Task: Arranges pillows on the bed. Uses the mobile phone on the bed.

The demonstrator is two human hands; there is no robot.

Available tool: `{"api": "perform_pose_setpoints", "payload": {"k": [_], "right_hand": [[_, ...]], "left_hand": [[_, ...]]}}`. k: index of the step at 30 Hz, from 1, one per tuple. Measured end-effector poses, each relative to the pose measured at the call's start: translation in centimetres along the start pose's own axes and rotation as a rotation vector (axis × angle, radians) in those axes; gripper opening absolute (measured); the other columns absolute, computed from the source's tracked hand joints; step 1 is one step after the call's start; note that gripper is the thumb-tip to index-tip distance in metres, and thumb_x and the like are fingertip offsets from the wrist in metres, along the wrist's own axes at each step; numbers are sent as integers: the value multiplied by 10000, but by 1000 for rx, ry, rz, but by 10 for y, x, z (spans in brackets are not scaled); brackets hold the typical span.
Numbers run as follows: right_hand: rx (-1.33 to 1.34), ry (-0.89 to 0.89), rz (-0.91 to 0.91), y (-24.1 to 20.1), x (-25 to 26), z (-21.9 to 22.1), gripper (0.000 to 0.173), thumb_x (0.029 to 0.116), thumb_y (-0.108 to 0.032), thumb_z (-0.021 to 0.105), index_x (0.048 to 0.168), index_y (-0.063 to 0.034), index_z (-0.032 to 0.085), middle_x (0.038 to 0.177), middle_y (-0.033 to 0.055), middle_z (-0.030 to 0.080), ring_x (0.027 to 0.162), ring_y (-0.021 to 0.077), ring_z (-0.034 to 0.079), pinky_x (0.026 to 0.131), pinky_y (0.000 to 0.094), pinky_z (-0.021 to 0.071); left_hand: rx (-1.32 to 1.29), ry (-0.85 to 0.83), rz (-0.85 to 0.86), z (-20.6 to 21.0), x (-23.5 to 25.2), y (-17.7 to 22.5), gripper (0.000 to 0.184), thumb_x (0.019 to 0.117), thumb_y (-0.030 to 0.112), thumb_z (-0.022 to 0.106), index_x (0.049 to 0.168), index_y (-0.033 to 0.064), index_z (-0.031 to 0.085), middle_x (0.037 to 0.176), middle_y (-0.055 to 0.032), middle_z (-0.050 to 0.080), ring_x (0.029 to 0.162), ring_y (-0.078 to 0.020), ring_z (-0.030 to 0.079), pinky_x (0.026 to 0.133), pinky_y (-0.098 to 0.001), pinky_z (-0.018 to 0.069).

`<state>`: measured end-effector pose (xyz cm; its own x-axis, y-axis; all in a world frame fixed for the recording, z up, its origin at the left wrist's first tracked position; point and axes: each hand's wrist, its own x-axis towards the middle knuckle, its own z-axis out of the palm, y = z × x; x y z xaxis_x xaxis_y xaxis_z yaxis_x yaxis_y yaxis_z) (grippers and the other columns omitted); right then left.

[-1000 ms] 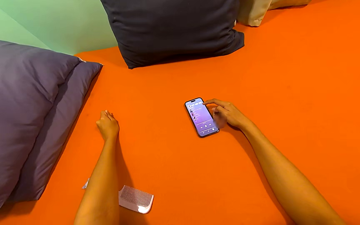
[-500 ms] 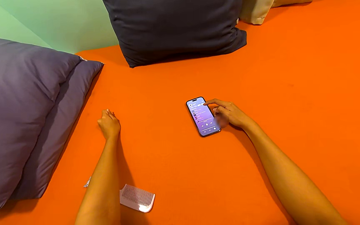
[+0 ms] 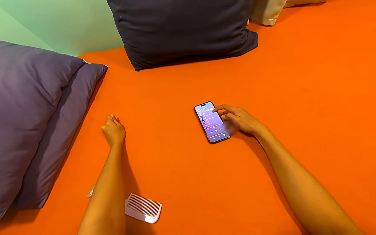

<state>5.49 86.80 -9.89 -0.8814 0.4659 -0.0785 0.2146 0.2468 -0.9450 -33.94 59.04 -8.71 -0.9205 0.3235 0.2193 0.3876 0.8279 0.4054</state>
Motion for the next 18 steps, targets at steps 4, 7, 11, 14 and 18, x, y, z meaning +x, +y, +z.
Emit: {"api": "perform_pose_setpoints", "payload": {"k": [4,7,11,14,18], "right_hand": [[-11,-37,-4,-1,0,0,367,1100,-149,353,1333,-195,633,712,55,626,466,104,559,460,238,500],[-3,-57,12,-3,0,-1,360,1107,-158,358,1316,-191,649,726,58,647,473,96,563,468,228,497],[21,-97,30,-4,0,-3,357,1105,-152,356,1301,-175,654,745,53,648,485,88,561,475,219,493],[30,-110,34,-4,1,-3,357,1106,-147,356,1276,-162,669,716,48,637,477,79,551,472,213,484],[37,-110,37,-5,0,-3,355,1106,-150,363,1252,-153,687,688,40,630,473,74,544,472,205,475]], "left_hand": [[3,2,-8,0,0,1,451,1136,304,265,1109,-31,565,944,-311,643,934,-502,665,781,-653,511],[2,-1,0,0,0,0,459,1137,307,260,1105,-32,568,944,-306,645,939,-502,661,793,-658,504],[-5,11,7,0,0,-1,455,1136,306,268,1099,-35,566,939,-306,644,938,-505,659,786,-659,503],[-1,10,1,0,0,0,448,1136,304,270,1103,-36,561,934,-304,643,933,-504,661,782,-654,505],[-5,13,2,0,0,0,449,1137,305,271,1099,-37,561,926,-304,645,921,-498,667,774,-647,511]]}}
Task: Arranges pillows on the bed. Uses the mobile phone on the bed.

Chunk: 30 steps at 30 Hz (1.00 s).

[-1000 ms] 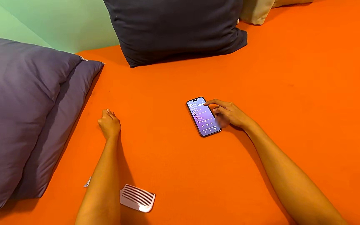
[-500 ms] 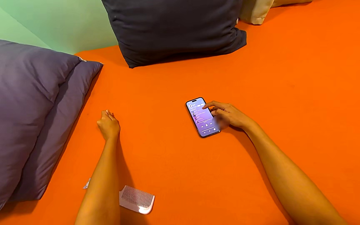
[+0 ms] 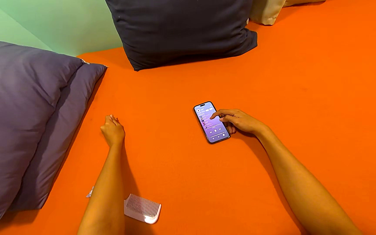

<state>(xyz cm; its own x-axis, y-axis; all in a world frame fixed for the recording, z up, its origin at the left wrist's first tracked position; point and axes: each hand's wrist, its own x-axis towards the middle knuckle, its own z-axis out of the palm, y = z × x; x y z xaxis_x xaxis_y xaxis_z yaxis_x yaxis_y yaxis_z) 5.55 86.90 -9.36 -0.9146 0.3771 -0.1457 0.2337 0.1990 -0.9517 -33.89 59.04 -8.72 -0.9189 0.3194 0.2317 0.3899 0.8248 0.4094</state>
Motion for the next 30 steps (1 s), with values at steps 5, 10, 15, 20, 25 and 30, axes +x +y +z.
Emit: {"api": "perform_pose_setpoints", "payload": {"k": [5,10,15,20,25,30], "right_hand": [[14,-5,-6,0,0,0,365,1101,-141,357,1246,-144,692,673,36,626,473,70,542,476,201,473],[10,-10,-2,0,0,0,373,1101,-142,349,1242,-140,695,671,31,627,474,66,542,478,195,473],[-6,-11,5,-1,0,-1,386,1103,-144,340,1244,-137,700,667,31,630,475,65,543,484,199,474],[-9,-6,-10,1,0,-1,389,1102,-151,342,1236,-137,707,662,33,634,472,63,541,481,197,472],[-11,-1,1,0,0,0,395,1101,-147,337,1229,-135,710,650,28,628,466,65,537,482,200,472],[-16,-11,6,0,0,0,389,1101,-147,344,1230,-137,711,656,29,629,470,64,539,486,197,471]], "left_hand": [[-4,0,-1,0,0,0,457,1137,312,266,1092,-35,560,921,-300,641,914,-496,665,767,-645,510],[-3,5,18,-1,0,-1,443,1136,301,278,1085,-35,563,908,-300,641,892,-497,666,758,-651,507],[0,9,17,0,0,-1,444,1136,297,277,1080,-40,560,912,-305,640,899,-501,664,756,-650,506],[-9,7,19,1,0,-2,448,1136,301,272,1086,-38,561,908,-299,641,897,-496,664,760,-648,507],[-3,5,24,0,0,-1,444,1137,296,274,1087,-39,561,907,-303,639,895,-499,664,760,-649,506],[1,-6,10,0,0,0,449,1137,295,272,1101,-43,565,924,-311,645,917,-507,665,773,-654,507]]}}
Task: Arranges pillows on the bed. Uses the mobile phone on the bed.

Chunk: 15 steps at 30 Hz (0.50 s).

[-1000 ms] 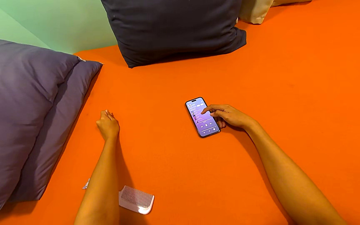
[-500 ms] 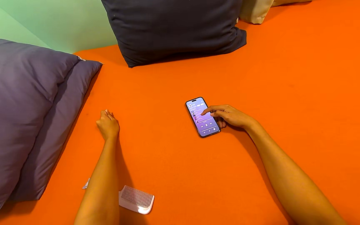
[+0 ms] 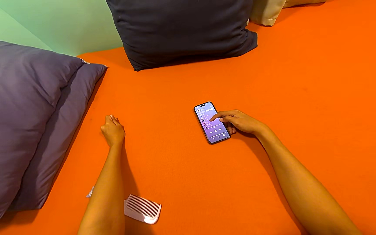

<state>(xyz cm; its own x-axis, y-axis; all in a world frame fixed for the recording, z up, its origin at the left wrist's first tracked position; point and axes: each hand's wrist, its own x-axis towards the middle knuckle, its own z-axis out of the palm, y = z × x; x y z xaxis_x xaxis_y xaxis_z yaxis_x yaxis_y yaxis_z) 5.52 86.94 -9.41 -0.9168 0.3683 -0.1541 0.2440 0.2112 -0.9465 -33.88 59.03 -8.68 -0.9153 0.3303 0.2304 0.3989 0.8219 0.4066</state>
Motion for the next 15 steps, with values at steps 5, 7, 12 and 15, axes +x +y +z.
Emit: {"api": "perform_pose_setpoints", "payload": {"k": [5,7,12,15], "right_hand": [[-11,6,-3,1,0,0,386,1103,-158,353,1224,-147,720,653,31,635,468,66,540,479,200,467],[-18,5,-5,1,0,0,385,1103,-151,355,1216,-143,723,652,29,633,467,62,537,478,196,466],[-37,4,1,1,1,0,386,1104,-156,357,1224,-152,724,655,26,637,470,63,536,491,205,472],[-49,10,4,1,0,1,393,1105,-157,354,1216,-152,730,640,27,634,463,63,535,483,206,468]], "left_hand": [[1,11,3,0,1,0,442,1136,293,282,1086,-40,567,912,-304,643,899,-494,669,765,-642,512],[-7,15,6,0,0,0,441,1136,293,284,1085,-43,565,908,-303,642,898,-491,669,768,-645,511],[10,-3,-4,1,2,-1,455,1136,303,269,1113,-39,568,939,-317,646,937,-513,663,793,-662,506],[4,-6,-10,1,1,0,447,1136,297,271,1106,-33,572,939,-309,647,939,-507,662,796,-660,504]]}}
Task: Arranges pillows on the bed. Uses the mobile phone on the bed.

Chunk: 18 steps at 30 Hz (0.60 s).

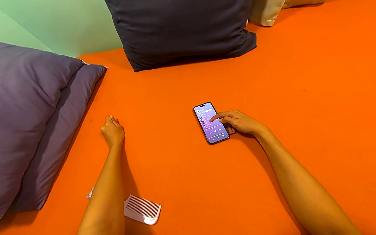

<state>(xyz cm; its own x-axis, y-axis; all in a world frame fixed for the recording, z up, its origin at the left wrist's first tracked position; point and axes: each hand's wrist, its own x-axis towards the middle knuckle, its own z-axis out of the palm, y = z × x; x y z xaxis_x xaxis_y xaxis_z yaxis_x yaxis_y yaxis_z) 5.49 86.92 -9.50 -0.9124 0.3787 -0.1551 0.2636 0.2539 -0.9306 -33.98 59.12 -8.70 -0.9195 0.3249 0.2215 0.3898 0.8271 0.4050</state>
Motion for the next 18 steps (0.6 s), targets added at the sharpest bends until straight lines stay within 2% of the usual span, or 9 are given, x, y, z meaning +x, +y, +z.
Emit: {"api": "perform_pose_setpoints", "payload": {"k": [3,7,18], "right_hand": [[6,3,-1,0,0,0,401,1107,-155,341,1245,-152,718,639,30,628,460,67,534,483,209,469],[56,0,-16,-1,0,0,386,1111,-167,357,1371,-218,639,728,51,638,475,83,541,471,209,474],[39,3,-25,-2,0,0,402,1112,-177,346,1404,-243,613,764,60,661,482,90,548,482,219,483]], "left_hand": [[-9,12,9,0,0,0,444,1136,287,272,1099,-40,570,932,-309,647,929,-502,665,787,-654,506],[-6,16,12,1,-1,-1,450,1137,297,268,1105,-41,565,934,-305,648,929,-502,665,788,-658,505],[-10,25,13,0,-1,-1,448,1137,301,277,1089,-38,566,921,-302,647,910,-494,669,769,-647,510]]}}
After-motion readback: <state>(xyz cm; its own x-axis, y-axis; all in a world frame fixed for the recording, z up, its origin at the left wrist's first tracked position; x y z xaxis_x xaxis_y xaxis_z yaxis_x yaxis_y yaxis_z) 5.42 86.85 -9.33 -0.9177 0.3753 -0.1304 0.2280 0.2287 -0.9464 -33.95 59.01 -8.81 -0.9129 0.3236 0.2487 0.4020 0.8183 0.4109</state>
